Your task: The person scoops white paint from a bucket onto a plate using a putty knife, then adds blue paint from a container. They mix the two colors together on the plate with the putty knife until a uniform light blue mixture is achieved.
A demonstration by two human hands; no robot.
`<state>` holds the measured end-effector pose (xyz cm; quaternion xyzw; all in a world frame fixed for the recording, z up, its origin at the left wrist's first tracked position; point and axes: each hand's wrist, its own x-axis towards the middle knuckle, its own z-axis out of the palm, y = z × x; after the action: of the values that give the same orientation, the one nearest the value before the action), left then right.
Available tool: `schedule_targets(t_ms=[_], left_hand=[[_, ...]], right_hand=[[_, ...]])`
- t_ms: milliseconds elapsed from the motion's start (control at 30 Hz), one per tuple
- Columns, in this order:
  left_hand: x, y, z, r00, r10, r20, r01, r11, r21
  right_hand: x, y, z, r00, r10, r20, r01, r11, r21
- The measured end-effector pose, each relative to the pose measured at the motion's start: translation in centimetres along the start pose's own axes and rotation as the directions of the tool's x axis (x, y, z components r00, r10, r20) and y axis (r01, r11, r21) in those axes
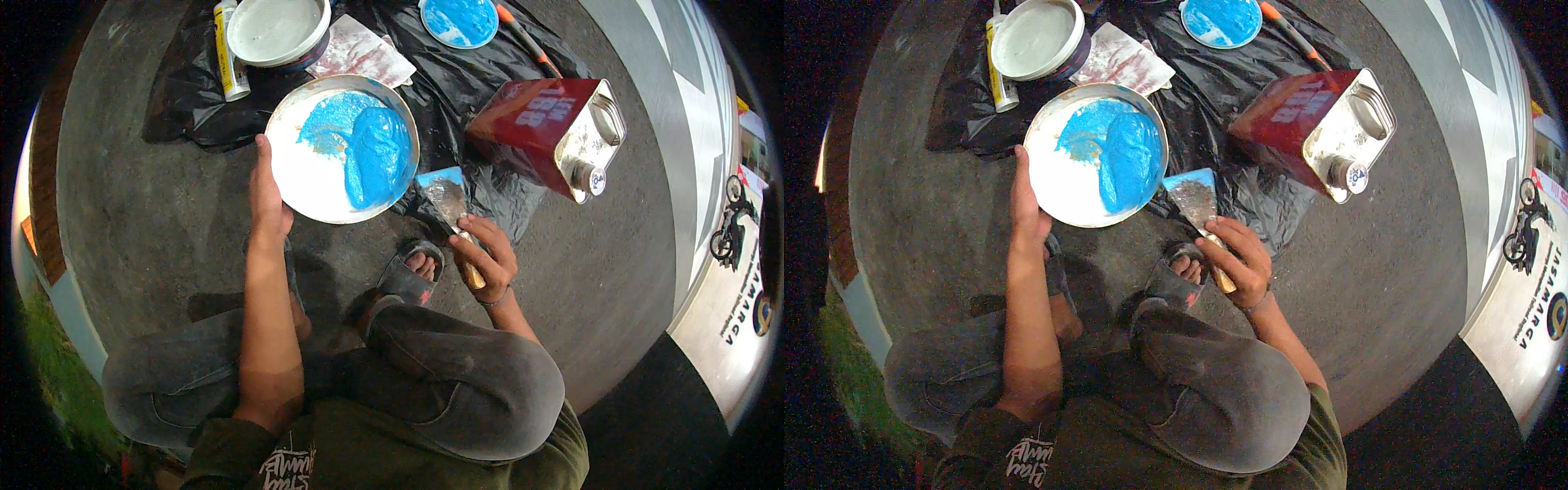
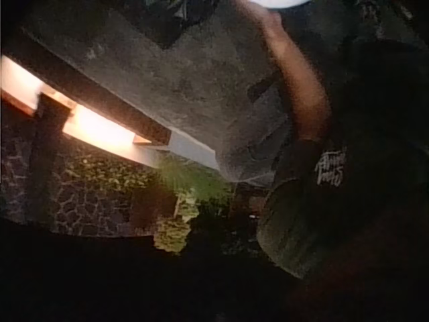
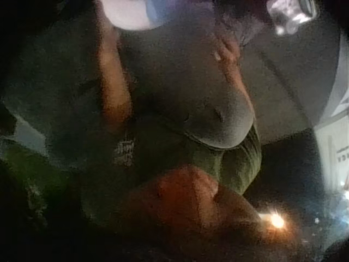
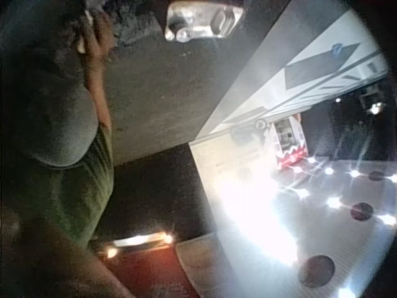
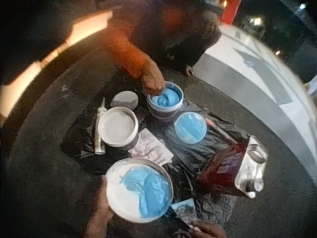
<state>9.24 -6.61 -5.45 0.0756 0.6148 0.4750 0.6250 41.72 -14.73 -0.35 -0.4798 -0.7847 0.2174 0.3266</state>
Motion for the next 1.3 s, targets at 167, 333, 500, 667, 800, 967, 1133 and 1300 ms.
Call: schedule_targets(t_ms=[167,333,500,667,800,967,1133,1300], left_hand=[[-0.6,0.1,0.8,1.000,0.006,0.014,-0.006,1.000,0.018],[-1.2,0.1,1.6,0.998,-0.017,0.053,0.019,0.999,-0.035],[-1.0,-0.5,1.1,0.999,0.043,0.011,-0.043,0.998,-0.053],[-0.6,-0.3,0.5,0.995,0.087,0.045,-0.086,0.996,-0.022],[-0.8,-0.3,0.8,0.993,0.097,0.072,-0.094,0.994,-0.050],[-0.6,-0.3,0.4,0.997,0.066,0.035,-0.064,0.996,-0.055],[-1.3,0.4,1.6,1.000,0.025,-0.012,-0.025,0.999,-0.037],[-1.9,1.1,2.1,0.999,0.036,-0.006,-0.036,0.998,-0.042]], right_hand=[[1.5,-2.7,2.9,0.830,0.522,-0.198,-0.318,0.734,0.601],[2.1,-2.0,5.4,0.504,0.861,0.066,-0.308,0.108,0.945],[0.4,-1.2,6.5,0.384,0.919,0.085,-0.292,0.034,0.956],[-2.1,0.6,5.3,0.433,0.901,0.010,-0.341,0.153,0.927],[-1.8,1.3,3.8,0.368,0.924,-0.103,-0.457,0.276,0.846],[-1.3,-0.7,3.1,0.882,0.359,-0.305,-0.290,0.924,0.248],[2.5,-1.6,4.7,0.990,-0.060,-0.128,0.057,0.998,-0.030],[0.8,0.0,5.4,0.996,-0.072,-0.055,0.071,0.997,-0.029]])
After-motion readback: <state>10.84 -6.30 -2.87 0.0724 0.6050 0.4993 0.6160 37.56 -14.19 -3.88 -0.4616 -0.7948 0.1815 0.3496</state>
